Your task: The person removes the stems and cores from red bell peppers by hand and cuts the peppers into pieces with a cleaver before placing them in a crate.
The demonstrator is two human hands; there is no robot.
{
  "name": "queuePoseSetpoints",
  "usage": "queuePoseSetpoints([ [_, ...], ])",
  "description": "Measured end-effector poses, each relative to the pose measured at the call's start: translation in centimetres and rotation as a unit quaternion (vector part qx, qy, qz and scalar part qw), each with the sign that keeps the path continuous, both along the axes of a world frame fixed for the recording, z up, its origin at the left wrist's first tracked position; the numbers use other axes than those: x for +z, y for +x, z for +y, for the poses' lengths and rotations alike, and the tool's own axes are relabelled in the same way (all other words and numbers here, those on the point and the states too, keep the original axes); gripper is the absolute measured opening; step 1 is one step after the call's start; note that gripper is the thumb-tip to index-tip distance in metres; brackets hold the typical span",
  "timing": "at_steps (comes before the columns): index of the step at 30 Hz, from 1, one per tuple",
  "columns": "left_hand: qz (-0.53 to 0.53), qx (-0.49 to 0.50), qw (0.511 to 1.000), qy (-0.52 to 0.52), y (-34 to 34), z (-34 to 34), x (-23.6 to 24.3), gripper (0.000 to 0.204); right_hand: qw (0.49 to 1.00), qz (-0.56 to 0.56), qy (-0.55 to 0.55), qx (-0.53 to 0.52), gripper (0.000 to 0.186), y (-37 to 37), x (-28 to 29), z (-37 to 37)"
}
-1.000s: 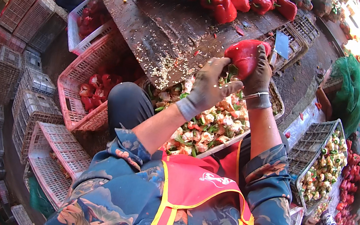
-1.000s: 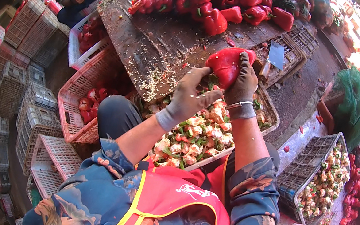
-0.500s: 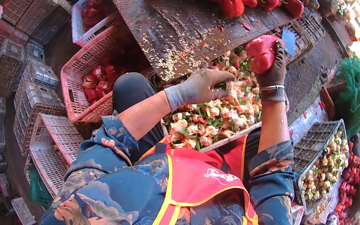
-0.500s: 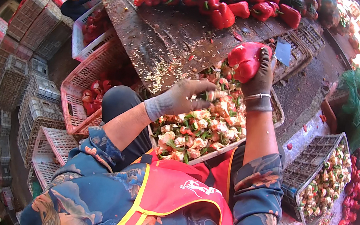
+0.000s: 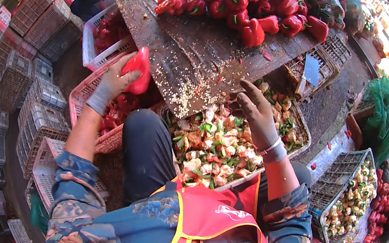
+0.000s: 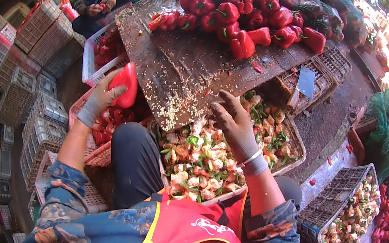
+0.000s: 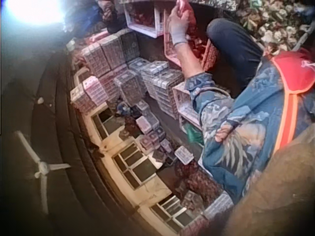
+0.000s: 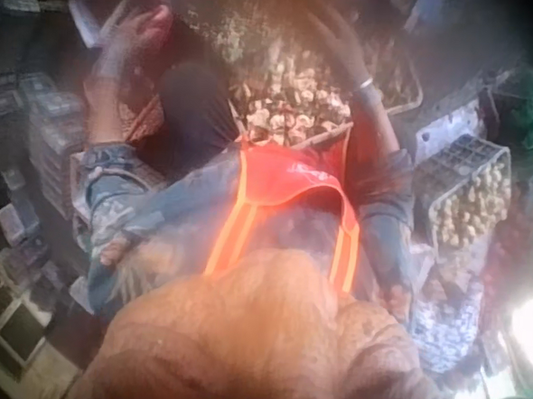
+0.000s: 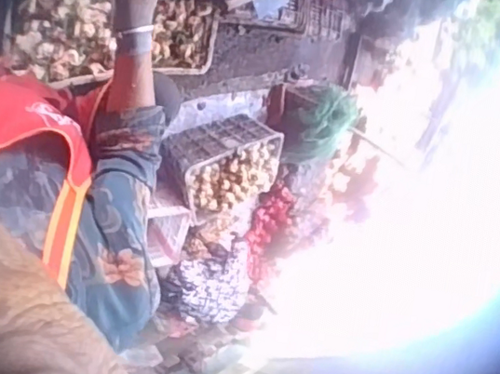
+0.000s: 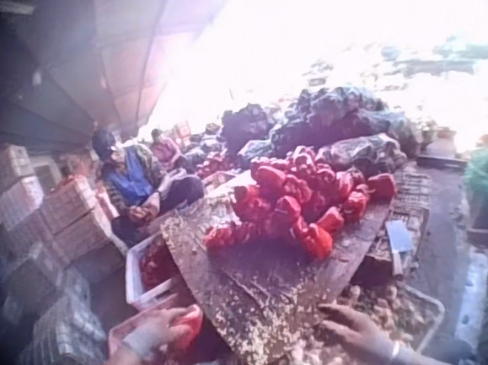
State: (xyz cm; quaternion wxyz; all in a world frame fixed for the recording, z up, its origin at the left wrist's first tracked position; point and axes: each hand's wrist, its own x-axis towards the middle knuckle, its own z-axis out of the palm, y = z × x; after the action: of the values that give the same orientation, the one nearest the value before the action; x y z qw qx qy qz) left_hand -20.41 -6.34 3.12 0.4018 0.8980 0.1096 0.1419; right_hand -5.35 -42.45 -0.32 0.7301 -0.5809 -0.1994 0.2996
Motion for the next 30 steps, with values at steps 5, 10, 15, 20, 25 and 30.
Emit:
queuePoseSetpoints([
  [5, 0.110, -0.043, 0.959, 0.257, 10.1, -2.9, 1.5, 0.066, 1.000, 0.008, -0.004, 0.005, 0.045, 1.4, 0.7, 0.1],
  [10, -0.121, -0.173, 0.870, 0.446, 28.0, -14.1, 0.8, 0.070, 0.999, 0.012, -0.021, -0.037, 0.039, 3.2, 0.0, -0.5],
  [15, 0.073, -0.131, 0.829, 0.539, 36.9, -14.2, -3.1, 0.051, 0.995, -0.054, -0.077, -0.036, 0.040, 4.8, -1.9, -1.2],
  [20, 0.214, -0.103, 0.903, 0.359, 34.9, -10.4, -3.8, 0.082, 0.991, -0.091, -0.049, -0.086, 0.042, 5.9, -2.0, -1.7],
  [25, 0.034, -0.117, 0.992, 0.026, 27.2, -8.1, -6.1, 0.089, 0.982, -0.116, -0.070, -0.130, 0.058, 7.2, -3.2, 0.7],
  [30, -0.043, -0.269, 0.905, -0.326, 19.1, -13.8, -4.5, 0.082, 0.987, -0.123, 0.050, -0.093, 0.089, 6.7, -3.8, 2.3],
])
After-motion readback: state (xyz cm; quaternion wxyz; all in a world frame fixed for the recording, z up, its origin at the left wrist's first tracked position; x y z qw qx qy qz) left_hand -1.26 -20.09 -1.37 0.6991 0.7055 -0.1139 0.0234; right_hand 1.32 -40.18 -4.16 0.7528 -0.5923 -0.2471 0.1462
